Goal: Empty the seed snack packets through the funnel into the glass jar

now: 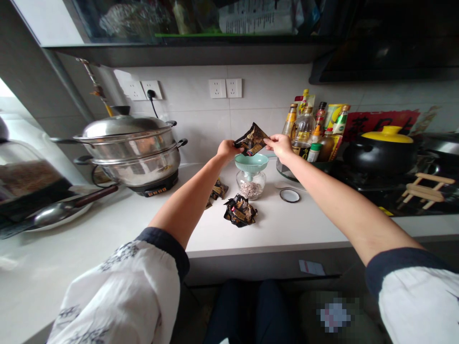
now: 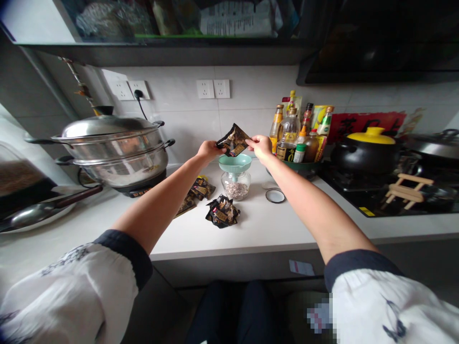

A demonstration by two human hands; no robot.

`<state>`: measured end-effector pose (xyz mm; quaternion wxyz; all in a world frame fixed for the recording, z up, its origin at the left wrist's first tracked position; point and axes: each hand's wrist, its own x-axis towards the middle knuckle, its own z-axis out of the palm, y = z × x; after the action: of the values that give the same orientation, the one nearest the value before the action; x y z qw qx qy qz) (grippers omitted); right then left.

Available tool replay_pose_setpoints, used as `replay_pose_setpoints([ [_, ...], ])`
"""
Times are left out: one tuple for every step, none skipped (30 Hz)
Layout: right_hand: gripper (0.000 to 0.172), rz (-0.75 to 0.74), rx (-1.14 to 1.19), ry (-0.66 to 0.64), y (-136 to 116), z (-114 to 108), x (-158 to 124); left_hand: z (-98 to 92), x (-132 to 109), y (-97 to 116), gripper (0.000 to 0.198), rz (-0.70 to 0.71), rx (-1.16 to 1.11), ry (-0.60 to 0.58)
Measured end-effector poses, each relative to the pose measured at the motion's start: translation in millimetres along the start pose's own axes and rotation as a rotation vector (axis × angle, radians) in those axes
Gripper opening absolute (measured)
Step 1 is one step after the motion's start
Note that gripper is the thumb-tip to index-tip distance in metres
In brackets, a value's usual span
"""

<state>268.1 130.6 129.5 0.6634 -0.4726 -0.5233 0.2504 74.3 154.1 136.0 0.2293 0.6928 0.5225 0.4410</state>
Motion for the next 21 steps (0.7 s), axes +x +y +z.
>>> replay_pose_setpoints([
  [0.012, -0.001, -0.004, -0.003, 0.4, 0.5, 0.1, 0.3, 0.0, 0.1, 0.018, 0.009, 0.02, 0.007],
  [0.012, -0.001, -0.005, -0.007, 0.6, 1.1, 0.1, 0.6, -0.2, 0.4, 0.019, 0.02, 0.043, 0.016],
  [0.012, -0.001, -0.004, -0.009, 0.5, 1.6, -0.1, 0.8, -0.5, 0.7, 0.02, 0.031, 0.063, 0.024],
  [0.012, 0.001, -0.002, -0.01, 0.1, 1.7, -0.3, 0.9, -0.8, 0.8, 0.021, 0.035, 0.072, 0.024],
  [0.012, 0.003, 0.001, -0.007, -0.4, 1.5, -0.6, 0.7, -1.1, 0.8, 0.021, 0.039, 0.076, 0.023],
  [0.012, 0.005, 0.004, -0.003, -1.0, 1.0, -0.9, 0.3, -1.3, 0.7, 0.022, 0.042, 0.079, 0.022],
  [0.012, 0.007, 0.007, 0.003, -1.6, 0.3, -1.3, -0.2, -1.5, 0.6, 0.022, 0.043, 0.085, 0.021],
  [0.012, 0.01, 0.01, 0.007, -2.2, -0.3, -1.7, -0.6, -1.7, 0.6, 0.022, 0.042, 0.091, 0.022],
  [0.012, 0.012, 0.014, 0.01, -2.7, -0.6, -2.2, -0.8, -1.9, 0.9, 0.021, 0.04, 0.096, 0.023],
  [0.012, 0.014, 0.017, 0.011, -3.1, -0.5, -2.7, -0.8, -2.2, 1.4, 0.021, 0.038, 0.097, 0.025],
  [0.012, 0.015, 0.019, 0.009, -3.5, -0.1, -3.2, -0.5, -2.6, 2.2, 0.02, 0.036, 0.096, 0.026],
  [0.011, 0.016, 0.018, 0.004, -3.9, 0.5, -3.7, -0.1, -3.1, 3.2, 0.019, 0.035, 0.091, 0.026],
  [0.011, 0.016, 0.017, -0.001, -4.2, 1.1, -4.0, 0.2, -3.5, 4.0, 0.019, 0.036, 0.083, 0.024],
  [0.011, 0.017, 0.016, -0.005, -4.6, 1.5, -4.1, 0.4, -3.9, 4.7, 0.018, 0.037, 0.074, 0.021],
  [0.011, 0.019, 0.014, -0.005, -5.0, 1.6, -4.2, 0.3, -4.2, 5.0, 0.018, 0.038, 0.066, 0.021],
  [0.011, 0.019, 0.013, -0.003, -5.2, 1.3, -4.1, -0.1, -4.3, 4.9, 0.018, 0.038, 0.06, 0.022],
  [0.011, 0.02, 0.012, 0.002, -5.4, 0.7, -4.0, -0.6, -4.4, 4.5, 0.018, 0.037, 0.056, 0.025],
  [0.011, 0.021, 0.013, 0.007, -5.5, -0.1, -4.0, -1.3, -4.4, 3.8, 0.018, 0.034, 0.052, 0.029],
  [0.011, 0.021, 0.015, 0.009, -5.5, -0.8, -4.0, -2.0, -4.6, 3.2, 0.018, 0.031, 0.046, 0.034],
  [0.011, 0.021, 0.017, 0.009, -5.3, -1.4, -4.1, -2.4, -5.0, 2.6, 0.018, 0.028, 0.039, 0.039],
  [0.01, 0.02, 0.019, 0.006, -5.2, -1.6, -4.2, -2.6, -5.5, 2.3, 0.018, 0.026, 0.032, 0.047],
])
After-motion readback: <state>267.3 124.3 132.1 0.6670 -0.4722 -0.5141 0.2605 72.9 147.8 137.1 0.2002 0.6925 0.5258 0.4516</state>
